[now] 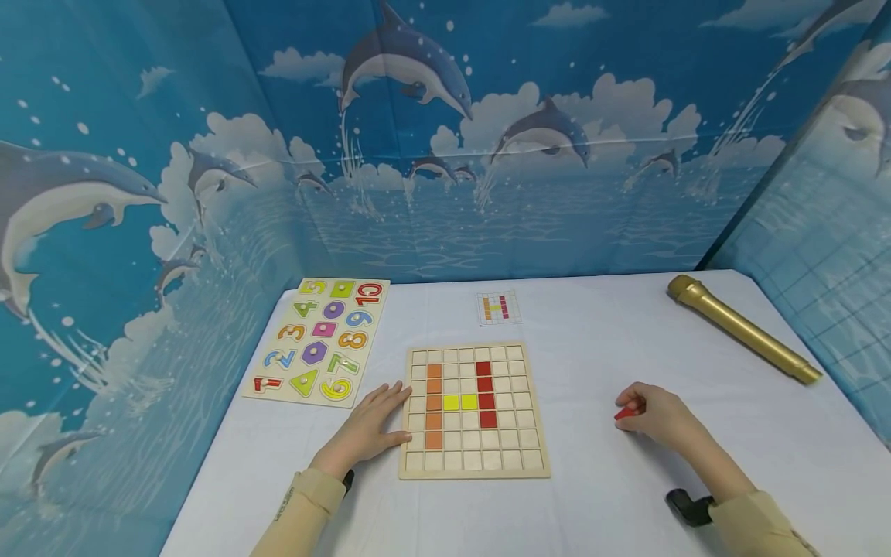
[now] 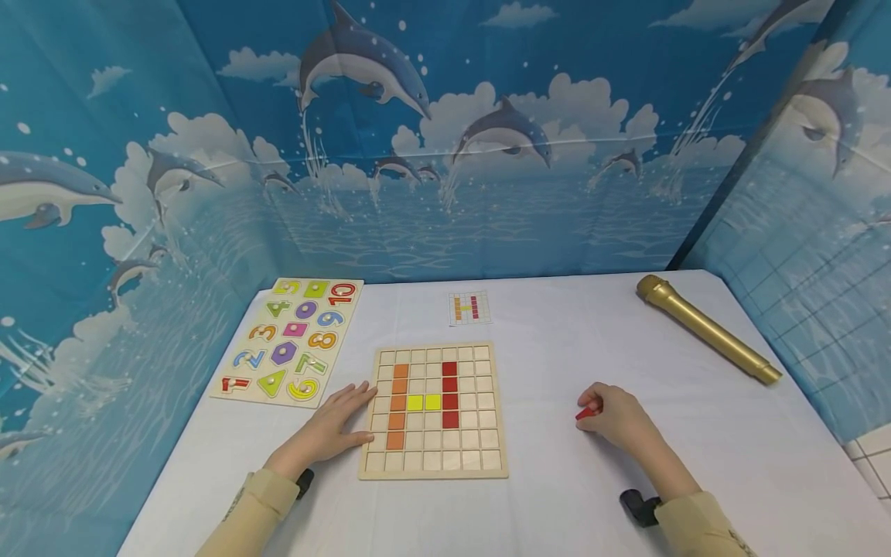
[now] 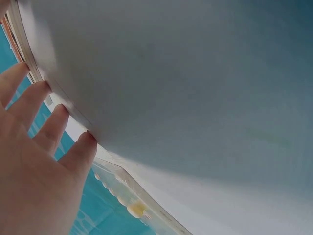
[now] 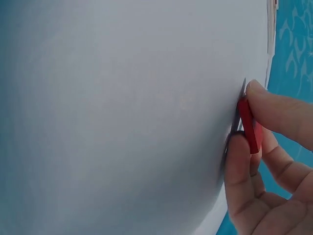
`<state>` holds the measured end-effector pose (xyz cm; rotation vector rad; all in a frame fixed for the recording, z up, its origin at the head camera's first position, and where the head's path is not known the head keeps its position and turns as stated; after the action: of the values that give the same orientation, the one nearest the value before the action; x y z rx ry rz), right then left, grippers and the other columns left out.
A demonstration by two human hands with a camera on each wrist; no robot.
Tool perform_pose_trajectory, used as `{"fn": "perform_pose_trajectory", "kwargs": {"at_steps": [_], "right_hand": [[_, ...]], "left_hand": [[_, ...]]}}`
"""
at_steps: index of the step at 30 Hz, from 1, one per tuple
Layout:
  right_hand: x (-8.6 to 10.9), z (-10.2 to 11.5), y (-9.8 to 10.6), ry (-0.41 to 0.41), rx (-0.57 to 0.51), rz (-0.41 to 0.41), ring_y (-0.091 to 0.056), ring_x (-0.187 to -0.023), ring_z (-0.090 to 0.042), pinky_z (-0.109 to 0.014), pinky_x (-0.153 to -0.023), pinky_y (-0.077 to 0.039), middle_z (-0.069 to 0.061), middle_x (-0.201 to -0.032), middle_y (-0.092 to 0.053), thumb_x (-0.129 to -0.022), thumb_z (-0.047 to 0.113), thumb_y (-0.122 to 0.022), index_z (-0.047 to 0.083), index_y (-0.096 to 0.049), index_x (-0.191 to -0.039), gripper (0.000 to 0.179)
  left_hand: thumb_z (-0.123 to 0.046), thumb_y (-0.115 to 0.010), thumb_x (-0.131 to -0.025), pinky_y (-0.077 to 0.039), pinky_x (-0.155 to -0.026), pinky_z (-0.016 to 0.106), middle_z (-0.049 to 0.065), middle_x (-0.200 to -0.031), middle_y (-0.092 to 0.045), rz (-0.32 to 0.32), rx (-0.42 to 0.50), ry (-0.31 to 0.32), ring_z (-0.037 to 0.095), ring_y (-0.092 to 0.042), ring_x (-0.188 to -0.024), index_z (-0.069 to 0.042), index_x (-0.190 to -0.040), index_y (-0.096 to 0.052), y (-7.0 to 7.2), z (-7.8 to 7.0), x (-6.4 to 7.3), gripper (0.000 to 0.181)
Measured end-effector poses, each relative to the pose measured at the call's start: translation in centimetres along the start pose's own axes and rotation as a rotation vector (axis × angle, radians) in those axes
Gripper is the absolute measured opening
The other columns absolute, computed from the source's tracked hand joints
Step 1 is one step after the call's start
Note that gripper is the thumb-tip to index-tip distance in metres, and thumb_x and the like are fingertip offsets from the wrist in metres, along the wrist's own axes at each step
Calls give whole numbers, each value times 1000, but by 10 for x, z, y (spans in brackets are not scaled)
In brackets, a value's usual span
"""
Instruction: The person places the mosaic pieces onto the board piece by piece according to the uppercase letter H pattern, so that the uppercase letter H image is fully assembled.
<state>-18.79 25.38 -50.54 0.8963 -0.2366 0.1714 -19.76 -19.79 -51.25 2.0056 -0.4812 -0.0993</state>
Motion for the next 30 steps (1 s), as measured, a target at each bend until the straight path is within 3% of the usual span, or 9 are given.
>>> {"fn": "perform_pose_trajectory", "kwargs": {"at_steps": [7,14,19,30], "right_hand": [[2,4,-2,16,-11,-13,-53,-82,-21,-31,-67,-46,-6,-88,-59,-82,18,-79,-1,-62,-106,35],[1,35,-14,32,-104,-12,-54,-78,-18,-28,-66,-47,-4,-85,-62,-81,18,-79,0,-63,-105,34],[-5,63,-34,57,-182,-6,-58,-75,-15,-25,-64,-50,-3,-85,-65,-83,16,-77,3,-66,-102,25],[-7,117,-82,176,-312,100,-59,-74,-13,-22,-64,-49,0,-82,-65,-83,12,-77,8,-69,-93,14]], "left_hand": [[-30,-77,-85,-26,-120,59,10,-160,-34,1,3,7,36,-26,-148,-13,-150,-43,-1,0,0,75],[-30,-77,-85,-27,-119,59,10,-160,-34,10,2,3,37,-26,-148,-13,-150,-42,-1,0,1,76],[-31,-76,-85,-26,-120,59,9,-160,-33,14,-2,3,37,-25,-149,-13,-151,-41,0,0,1,77],[-32,-76,-86,-25,-121,57,8,-160,-33,15,-4,18,35,-25,-149,-15,-151,-41,-2,3,0,76]]}}
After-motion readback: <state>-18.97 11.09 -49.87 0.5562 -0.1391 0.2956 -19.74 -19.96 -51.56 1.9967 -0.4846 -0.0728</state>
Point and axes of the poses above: each hand's wrist, its own x-axis away from the middle knuckle, its own y-axis out of the back of the hand, z = x × y, the point moved 4 cm from there along -x, towards the middle knuckle
